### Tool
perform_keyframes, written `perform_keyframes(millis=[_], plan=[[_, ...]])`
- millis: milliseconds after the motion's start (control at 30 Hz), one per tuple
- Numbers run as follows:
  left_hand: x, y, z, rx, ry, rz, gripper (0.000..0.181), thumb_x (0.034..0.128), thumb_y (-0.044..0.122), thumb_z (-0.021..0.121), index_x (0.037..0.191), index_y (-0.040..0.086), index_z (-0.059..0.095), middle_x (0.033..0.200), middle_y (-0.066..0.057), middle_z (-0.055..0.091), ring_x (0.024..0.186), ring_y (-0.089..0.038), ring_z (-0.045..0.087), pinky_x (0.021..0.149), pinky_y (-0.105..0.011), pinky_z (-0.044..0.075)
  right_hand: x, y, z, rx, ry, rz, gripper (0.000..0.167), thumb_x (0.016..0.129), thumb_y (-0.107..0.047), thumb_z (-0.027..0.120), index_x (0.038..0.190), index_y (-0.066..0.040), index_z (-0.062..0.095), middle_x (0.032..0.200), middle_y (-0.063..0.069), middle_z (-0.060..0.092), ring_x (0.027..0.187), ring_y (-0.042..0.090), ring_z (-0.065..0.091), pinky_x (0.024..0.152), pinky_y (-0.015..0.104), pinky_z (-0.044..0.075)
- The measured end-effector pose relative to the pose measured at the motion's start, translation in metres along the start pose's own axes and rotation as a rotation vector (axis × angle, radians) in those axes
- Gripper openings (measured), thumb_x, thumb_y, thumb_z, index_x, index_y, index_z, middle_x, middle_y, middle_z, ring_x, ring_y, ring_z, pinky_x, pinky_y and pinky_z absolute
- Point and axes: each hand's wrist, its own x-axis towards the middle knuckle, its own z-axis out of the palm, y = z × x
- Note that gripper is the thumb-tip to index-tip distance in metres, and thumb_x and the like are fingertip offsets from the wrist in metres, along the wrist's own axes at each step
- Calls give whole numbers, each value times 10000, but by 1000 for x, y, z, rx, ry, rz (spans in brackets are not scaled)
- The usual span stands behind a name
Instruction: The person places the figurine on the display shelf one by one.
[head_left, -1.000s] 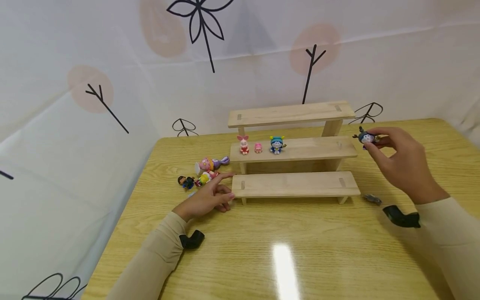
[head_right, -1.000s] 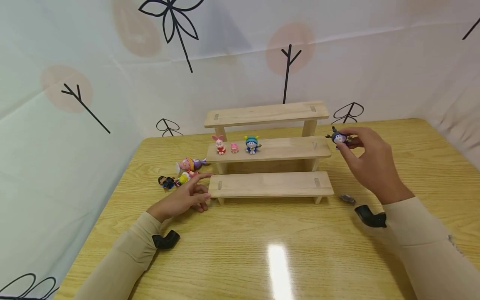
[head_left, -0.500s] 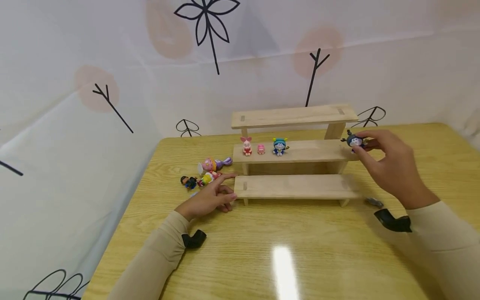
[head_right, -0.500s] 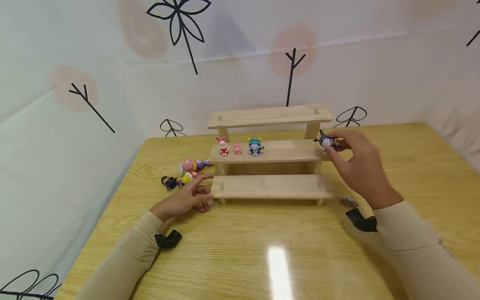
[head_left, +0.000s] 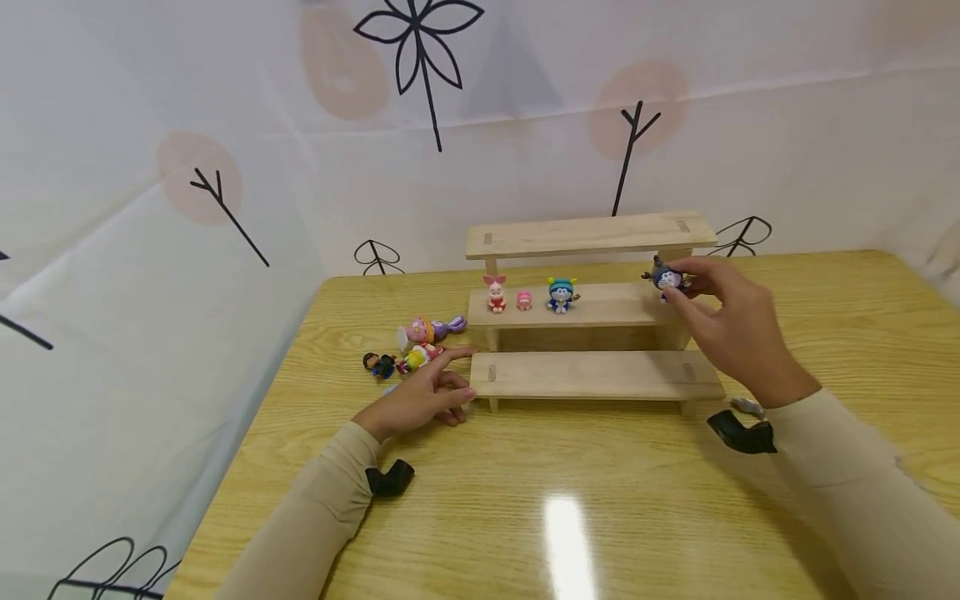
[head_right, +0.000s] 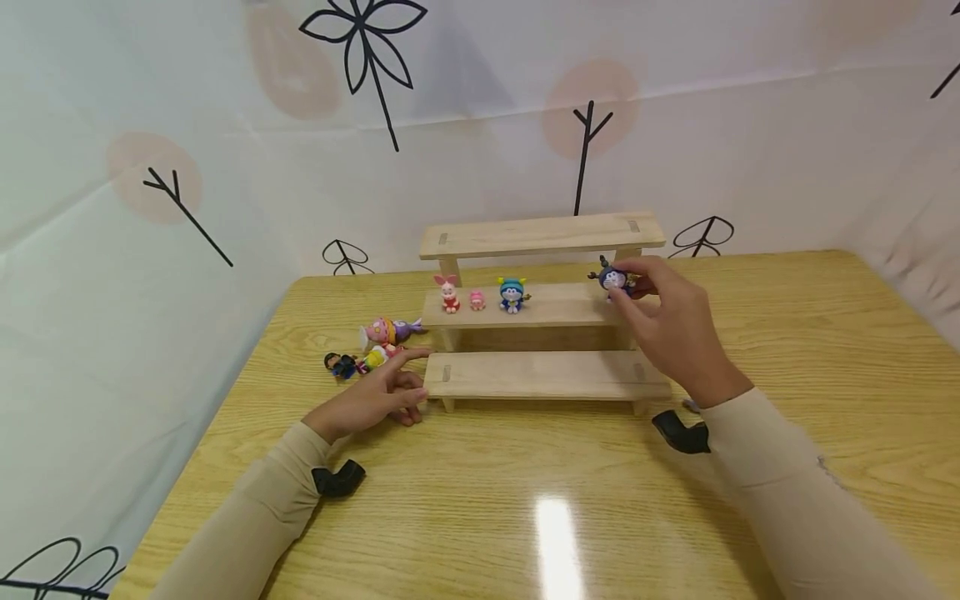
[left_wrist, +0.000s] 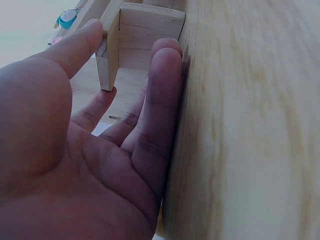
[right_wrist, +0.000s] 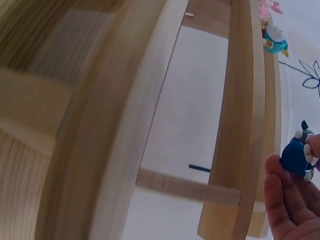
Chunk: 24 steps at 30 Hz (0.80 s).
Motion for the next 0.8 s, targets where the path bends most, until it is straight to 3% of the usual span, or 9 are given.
perform_keyframes(millis=[233,800], plan=[[1,-1,0,-1,6,-2,667,1024,305,591,1586,287,234,1244,-194,611,848,-231,707,787,-380,609,5,-5,15,90,5,-4,349,886,70,702,1222,37,613,1136,175,671,915,-173,543,795,-10,432],[1,-2,-1,-9,0,-2,678,1018,330,596,1587,284,230,1275,-193,600,859,-240,706,800,-381,606,15,-12,45,191,-56,87,330,879,48,716,1179,39,580,1108,187,670,891,-172,576,767,25,490]])
